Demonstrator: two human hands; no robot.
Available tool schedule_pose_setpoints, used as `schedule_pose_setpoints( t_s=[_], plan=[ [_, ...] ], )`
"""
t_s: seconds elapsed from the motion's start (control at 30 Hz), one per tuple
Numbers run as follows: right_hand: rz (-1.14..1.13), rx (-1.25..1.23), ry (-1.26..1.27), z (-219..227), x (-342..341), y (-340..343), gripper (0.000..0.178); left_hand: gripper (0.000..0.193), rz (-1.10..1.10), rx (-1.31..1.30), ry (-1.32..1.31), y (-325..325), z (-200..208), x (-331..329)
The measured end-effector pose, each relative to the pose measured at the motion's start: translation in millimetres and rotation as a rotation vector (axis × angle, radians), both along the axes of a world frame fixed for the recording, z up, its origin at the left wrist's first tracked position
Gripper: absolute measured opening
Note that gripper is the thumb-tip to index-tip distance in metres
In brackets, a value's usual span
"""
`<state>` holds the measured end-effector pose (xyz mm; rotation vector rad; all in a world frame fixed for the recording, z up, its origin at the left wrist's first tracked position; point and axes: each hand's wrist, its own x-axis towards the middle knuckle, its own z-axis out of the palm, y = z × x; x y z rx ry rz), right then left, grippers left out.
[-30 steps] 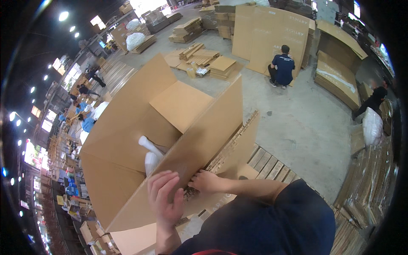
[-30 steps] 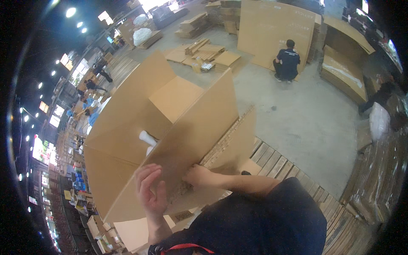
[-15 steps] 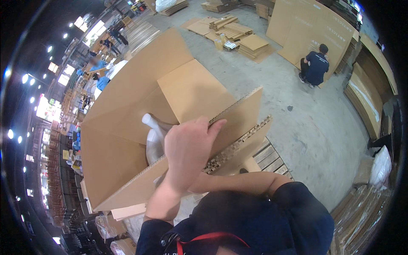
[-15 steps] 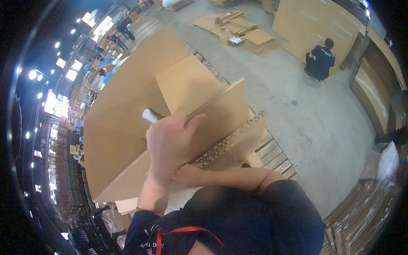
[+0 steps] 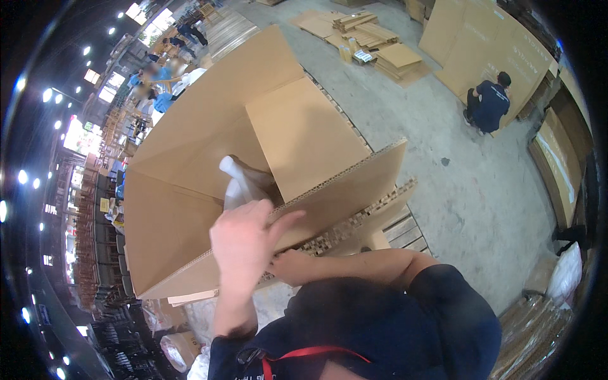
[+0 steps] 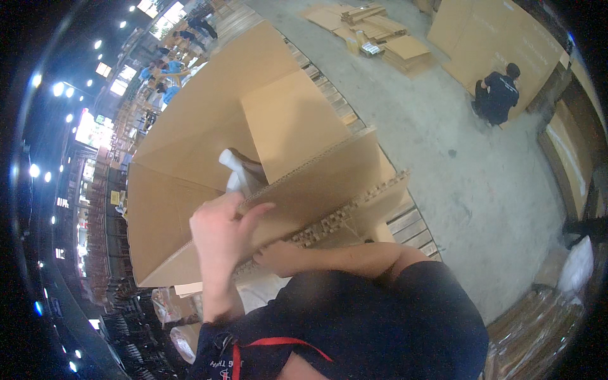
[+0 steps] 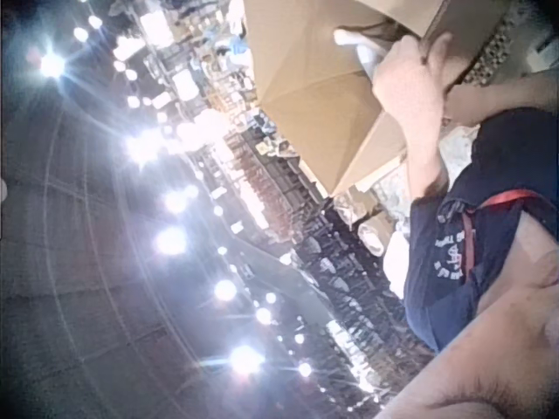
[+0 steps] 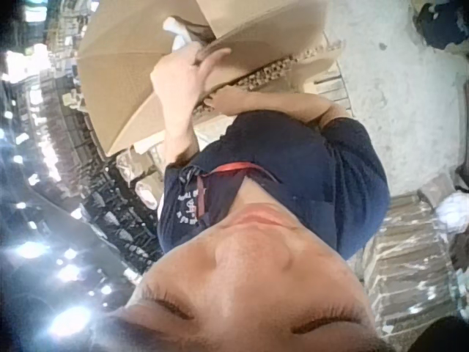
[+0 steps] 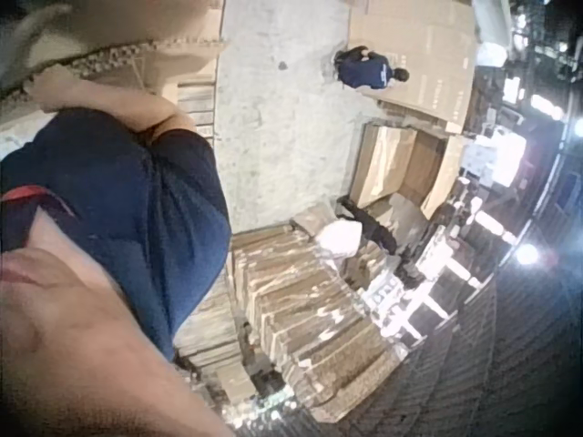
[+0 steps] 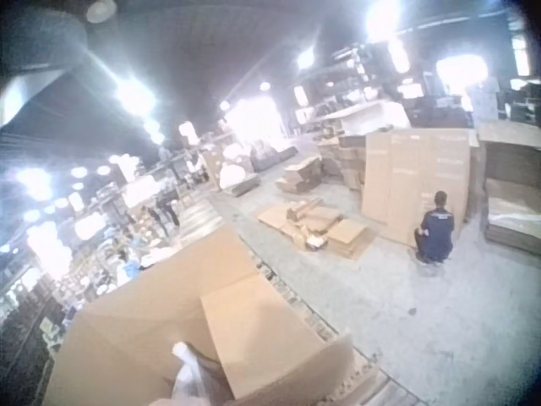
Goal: The person assembles a cardboard box around a chair wrapped in protective foam. They fold the flaps, insert a cardboard divider, and then a coworker seals the box with tape.
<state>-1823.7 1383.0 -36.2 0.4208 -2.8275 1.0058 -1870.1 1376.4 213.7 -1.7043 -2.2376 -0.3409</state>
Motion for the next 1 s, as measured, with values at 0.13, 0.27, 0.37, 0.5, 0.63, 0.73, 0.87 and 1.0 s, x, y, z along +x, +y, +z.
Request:
schedule_pose_setpoints(
  t_s=[0.13, 0.27, 0.37, 0.5, 0.63, 0.73, 0.87, 1.0],
  plan=[
    [0.131, -0.139, 0.028, -23.1, -4.6, -11.7, 0.044, 0.048, -0.056, 0.215, 0.113, 28.8, -20.1, 21.8],
    [-0.032, -0.652, 0.303, -86.3, -22.5, -13.7, 0.044, 0.035, -0.253, 0.033, -0.029, 68.8, 4.5, 47.2],
    [0.002, -0.244, 0.122, -47.2, -6.7, -18.7, 0.042, 0.025, -0.173, -0.077, -0.176, 42.0, 1.1, 8.8],
    [0.006, 0.088, 0.084, 4.5, 14.1, -4.1, 0.037, 0.02, -0.131, 0.007, -0.29, 57.8, 5.3, -7.8],
    [-0.075, 0.142, 0.15, 10.5, 17.7, 1.4, 0.037, 0.026, -0.008, 0.159, 0.128, 85.4, -22.4, -23.5],
    [-0.078, 0.221, 0.14, 10.6, 21.7, -1.8, 0.039, 0.027, -0.008, 0.325, 0.225, 83.4, -42.7, -26.0],
    [-0.063, 0.074, 0.176, -8.3, 26.7, -12.4, 0.035, 0.022, -0.081, 0.388, 0.201, 49.6, -47.5, 2.5],
    [-0.231, -0.358, 0.232, -48.2, 25.3, -40.0, 0.029, 0.018, -0.249, 0.39, 0.174, 30.5, -33.7, 40.7]
  ],
)
